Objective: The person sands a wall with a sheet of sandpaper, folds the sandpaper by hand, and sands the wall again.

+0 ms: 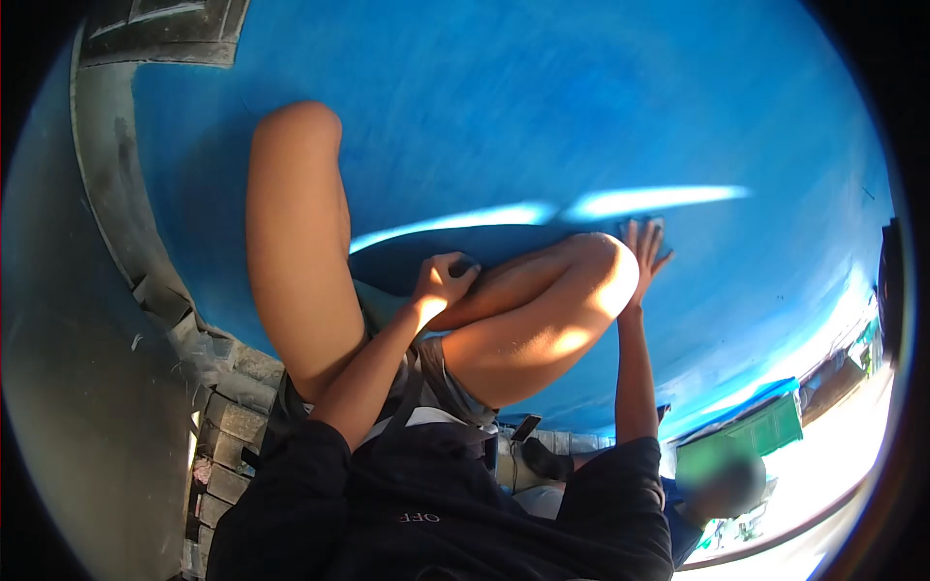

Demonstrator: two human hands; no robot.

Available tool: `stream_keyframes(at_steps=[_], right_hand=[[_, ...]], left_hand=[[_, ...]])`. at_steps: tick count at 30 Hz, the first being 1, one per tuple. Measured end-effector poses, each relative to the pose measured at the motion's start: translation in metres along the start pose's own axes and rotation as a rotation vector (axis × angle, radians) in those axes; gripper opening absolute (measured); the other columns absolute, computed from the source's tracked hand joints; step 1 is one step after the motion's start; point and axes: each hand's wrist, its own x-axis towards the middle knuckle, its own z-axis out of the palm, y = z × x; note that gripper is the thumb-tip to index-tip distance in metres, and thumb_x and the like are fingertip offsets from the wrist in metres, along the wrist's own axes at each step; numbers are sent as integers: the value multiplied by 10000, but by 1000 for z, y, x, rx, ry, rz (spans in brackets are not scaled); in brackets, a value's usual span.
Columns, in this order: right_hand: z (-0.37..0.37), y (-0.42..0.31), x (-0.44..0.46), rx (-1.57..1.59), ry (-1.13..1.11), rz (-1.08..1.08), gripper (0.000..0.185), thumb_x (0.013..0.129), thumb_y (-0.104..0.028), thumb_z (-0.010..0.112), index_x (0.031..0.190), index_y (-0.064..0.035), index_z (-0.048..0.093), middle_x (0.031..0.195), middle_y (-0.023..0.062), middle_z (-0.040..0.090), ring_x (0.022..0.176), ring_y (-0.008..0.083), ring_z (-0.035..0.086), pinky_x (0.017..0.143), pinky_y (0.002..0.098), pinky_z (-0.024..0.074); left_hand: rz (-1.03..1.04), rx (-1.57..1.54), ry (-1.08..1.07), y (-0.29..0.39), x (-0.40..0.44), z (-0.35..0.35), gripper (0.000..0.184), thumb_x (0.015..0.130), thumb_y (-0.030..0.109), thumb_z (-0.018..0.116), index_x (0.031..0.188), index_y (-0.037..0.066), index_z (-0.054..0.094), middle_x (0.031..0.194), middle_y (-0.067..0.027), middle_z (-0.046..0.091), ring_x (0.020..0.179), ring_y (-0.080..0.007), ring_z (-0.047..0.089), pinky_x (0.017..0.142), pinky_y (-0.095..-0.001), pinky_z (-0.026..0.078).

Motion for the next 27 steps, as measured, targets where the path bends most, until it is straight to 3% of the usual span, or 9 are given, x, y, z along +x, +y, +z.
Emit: stream_keyframes(at_steps=[5, 7, 9, 11, 13, 16, 19, 23, 27], right_hand=[[4, -28, -14, 97, -44, 691, 673, 1046, -470, 452, 1635, -226, 235, 1705, 138, 155, 1576, 355, 106, 1182, 711, 21], [12, -47, -32, 93, 26, 620, 659, 1065, -497, 390, 1639, -222, 219, 1708, 150, 122, 1579, 352, 88, 1172, 724, 9], [15, -53, -49, -873, -465, 114, 680, 1055, -527, 388, 1637, -218, 221, 1705, 155, 132, 1581, 356, 70, 1177, 722, 23], [11, -36, -52, -610, -401, 109, 706, 1036, -551, 404, 1633, -213, 233, 1705, 149, 138, 1580, 359, 66, 1176, 730, 23], [-22, -45, -26, 345, 52, 986, 725, 1010, -553, 441, 1630, -232, 244, 1709, 137, 128, 1581, 356, 67, 1166, 751, 14], [24, -21, -65, 91, 10, 602, 679, 1041, -555, 379, 1631, -251, 239, 1713, 128, 111, 1583, 350, 50, 1137, 782, 15], [-5, -12, -51, -18, -195, 572, 638, 1069, -548, 310, 1639, -280, 207, 1717, 123, 90, 1583, 355, 39, 1128, 788, 46], [-20, -2, 26, 243, 11, 1100, 623, 1078, -511, 290, 1647, -291, 160, 1710, 163, 81, 1570, 403, 81, 1124, 785, 94], [-26, -10, 110, 286, 100, 1110, 627, 1074, -462, 332, 1647, -273, 161, 1698, 205, 88, 1548, 477, 91, 1127, 780, 99]], left_hand=[[-18, -5, -3, 6, -2, -1, 236, 887, 246, 752, 1010, 44, 770, 977, -139, 766, 908, -245, 743, 827, -342, 564], [-26, -2, -24, 4, 0, -2, 240, 887, 244, 753, 1014, 41, 766, 978, -143, 765, 916, -249, 744, 830, -347, 565], [-33, 0, -20, 6, 1, -3, 242, 887, 243, 752, 1016, 38, 764, 978, -146, 764, 921, -251, 744, 833, -352, 565], [-54, -5, -32, 5, -3, -4, 244, 888, 242, 751, 1017, 35, 762, 977, -150, 764, 927, -253, 744, 835, -356, 565], [-20, -3, -16, 8, -2, -3, 246, 886, 245, 754, 1010, 32, 761, 968, -147, 765, 922, -254, 746, 836, -359, 567], [-13, -5, -19, 7, -1, -4, 250, 882, 250, 758, 1010, 35, 763, 965, -144, 766, 919, -255, 746, 840, -354, 567], [-12, -5, 15, 1, 0, 0, 204, 862, 223, 755, 973, 51, 767, 937, -151, 759, 882, -302, 743, 794, -367, 575], [-5, -15, 10, 7, -1, -2, 204, 864, 230, 757, 970, 56, 768, 927, -142, 762, 873, -288, 746, 787, -366, 576], [-58, -11, -48, 8, 0, -6, 240, 887, 243, 747, 1025, 48, 770, 994, -137, 766, 929, -244, 743, 844, -342, 567]])
